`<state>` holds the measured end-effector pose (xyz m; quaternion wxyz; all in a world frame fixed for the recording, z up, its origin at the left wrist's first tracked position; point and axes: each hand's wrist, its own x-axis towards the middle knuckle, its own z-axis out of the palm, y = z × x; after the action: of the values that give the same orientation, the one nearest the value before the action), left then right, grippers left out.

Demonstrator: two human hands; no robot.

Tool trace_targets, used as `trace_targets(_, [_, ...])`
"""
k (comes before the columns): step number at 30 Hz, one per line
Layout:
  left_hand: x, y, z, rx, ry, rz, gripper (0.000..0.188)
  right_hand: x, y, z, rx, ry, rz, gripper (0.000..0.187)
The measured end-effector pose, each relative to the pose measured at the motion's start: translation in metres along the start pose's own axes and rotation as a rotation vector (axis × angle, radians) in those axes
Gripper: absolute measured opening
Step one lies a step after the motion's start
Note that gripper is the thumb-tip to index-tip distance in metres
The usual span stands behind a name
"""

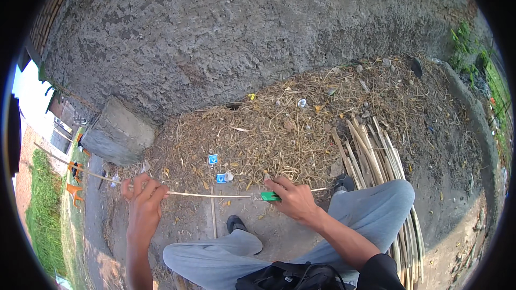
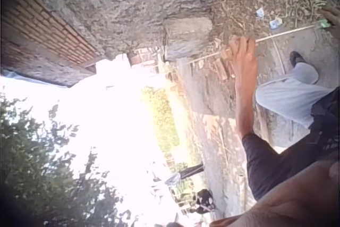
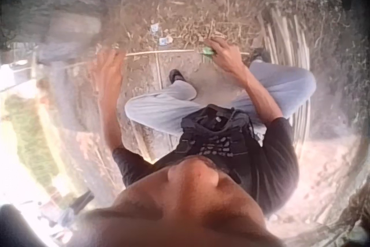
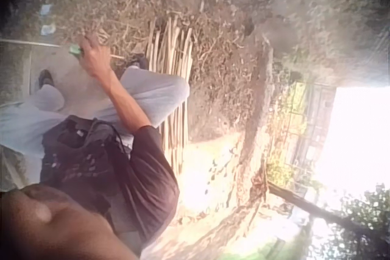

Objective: The person trims and whittles a long bamboo stick using a utility knife, peeling off thin shavings along its length and turning the stick by hand.

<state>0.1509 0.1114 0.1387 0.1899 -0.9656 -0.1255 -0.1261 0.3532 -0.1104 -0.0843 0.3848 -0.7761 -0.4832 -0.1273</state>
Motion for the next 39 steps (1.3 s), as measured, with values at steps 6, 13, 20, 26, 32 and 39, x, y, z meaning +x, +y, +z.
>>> trace_targets(6, [0.050, 0.027, -0.003, 0.075, 0.246, 0.104, 0.029, -0.003, 0.007, 0.018, 0.129, -0.215, 0.045, 0.035])
trace_targets(13, [0.047, 0.096, 0.067, -0.660, 0.353, -0.098, 0.065, 0.004, 0.010, 0.021, 0.458, 0.068, 0.255, 0.007])
trace_targets(20, [-0.028, 0.197, 0.177, -1.419, -0.289, -0.265, 0.049, 0.014, 0.005, 0.009, 0.535, 0.193, 0.524, 0.016])
trace_targets(26, [-0.048, 0.204, 0.205, -1.626, -0.356, -0.537, 0.025, 0.012, 0.004, 0.012, 0.528, 0.182, 0.587, 0.017])
trace_targets(32, [-0.052, 0.188, 0.187, -1.720, -0.514, -0.604, 0.030, 0.011, 0.013, 0.012, 0.597, 0.254, 0.692, 0.020])
trace_targets(39, [-0.045, 0.162, 0.190, -1.760, -0.721, -0.485, 0.066, 0.017, 0.017, 0.009, 0.573, 0.280, 0.733, 0.023])
